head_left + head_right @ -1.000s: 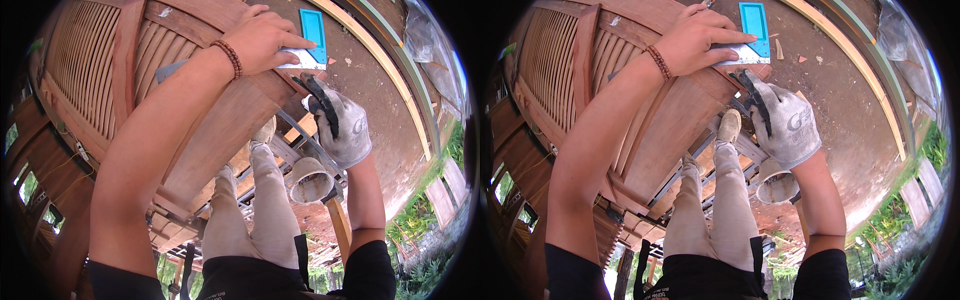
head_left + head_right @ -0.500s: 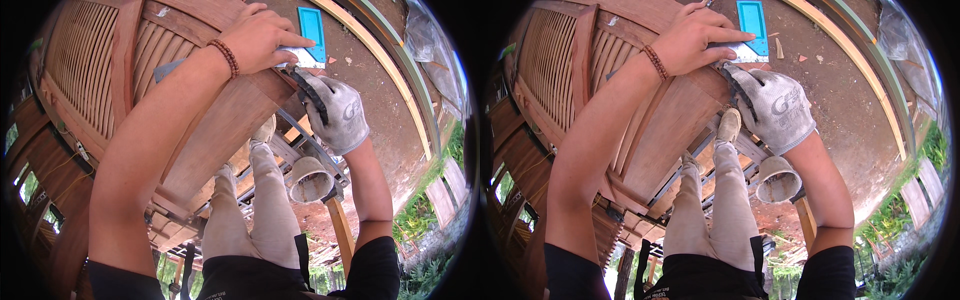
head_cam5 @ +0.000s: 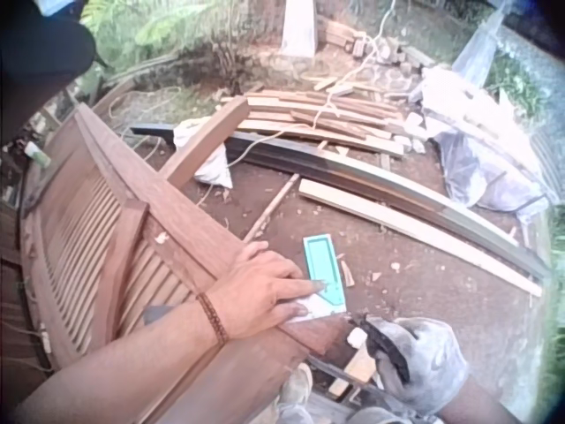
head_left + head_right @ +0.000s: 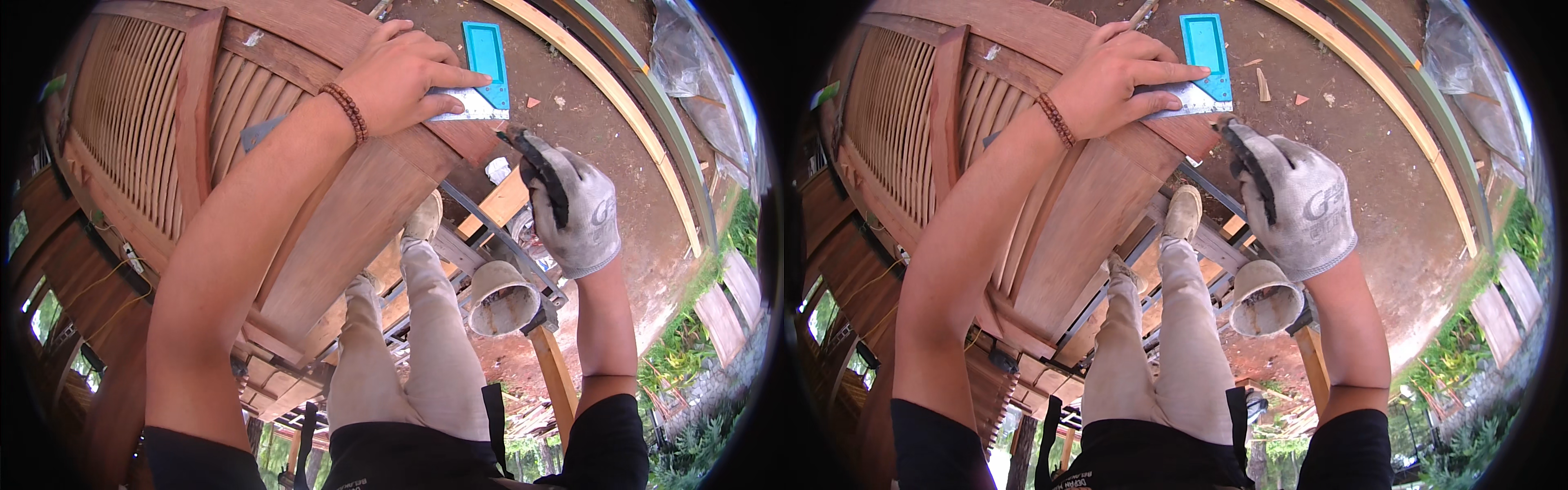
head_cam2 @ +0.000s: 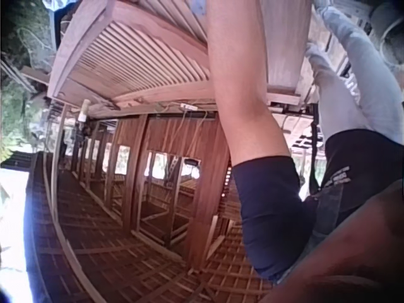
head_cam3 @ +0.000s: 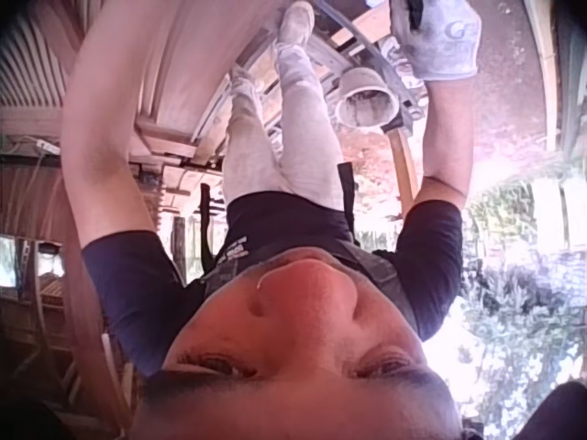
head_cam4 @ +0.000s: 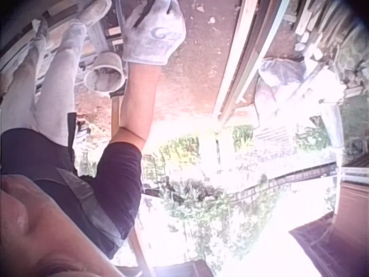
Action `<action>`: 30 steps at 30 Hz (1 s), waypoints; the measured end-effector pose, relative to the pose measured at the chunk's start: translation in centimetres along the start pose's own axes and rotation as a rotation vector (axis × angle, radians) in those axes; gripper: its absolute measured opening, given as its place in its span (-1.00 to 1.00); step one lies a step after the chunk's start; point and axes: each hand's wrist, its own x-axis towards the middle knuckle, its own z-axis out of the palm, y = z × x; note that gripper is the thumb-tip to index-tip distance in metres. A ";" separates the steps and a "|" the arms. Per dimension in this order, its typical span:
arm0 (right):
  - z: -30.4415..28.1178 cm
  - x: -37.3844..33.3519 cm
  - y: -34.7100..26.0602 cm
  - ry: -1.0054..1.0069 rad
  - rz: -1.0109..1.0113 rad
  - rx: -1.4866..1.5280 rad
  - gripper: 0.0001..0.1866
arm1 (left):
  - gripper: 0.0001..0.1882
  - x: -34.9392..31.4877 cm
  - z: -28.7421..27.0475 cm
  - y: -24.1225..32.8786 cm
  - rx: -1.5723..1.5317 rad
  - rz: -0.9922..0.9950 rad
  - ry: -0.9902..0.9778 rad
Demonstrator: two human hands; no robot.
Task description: The person measures and marks a wooden slatted panel using a try square and pencil. They then use a hand saw to cut along the marked line on the panel's frame. Finally, they use a power sander to smooth the cut edge of the wood.
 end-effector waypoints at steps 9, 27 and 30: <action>4.7 2.5 0.0 0.046 -0.188 0.081 -0.54 | -0.60 0.2 0.1 0.1 0.010 0.013 0.005; 4.1 2.5 1.2 0.027 -0.128 0.171 -0.60 | -0.60 0.1 -0.1 0.1 0.003 0.005 -0.004; 4.5 2.7 1.4 0.032 -0.155 0.168 -0.49 | -0.60 0.0 0.0 0.0 0.012 0.012 0.011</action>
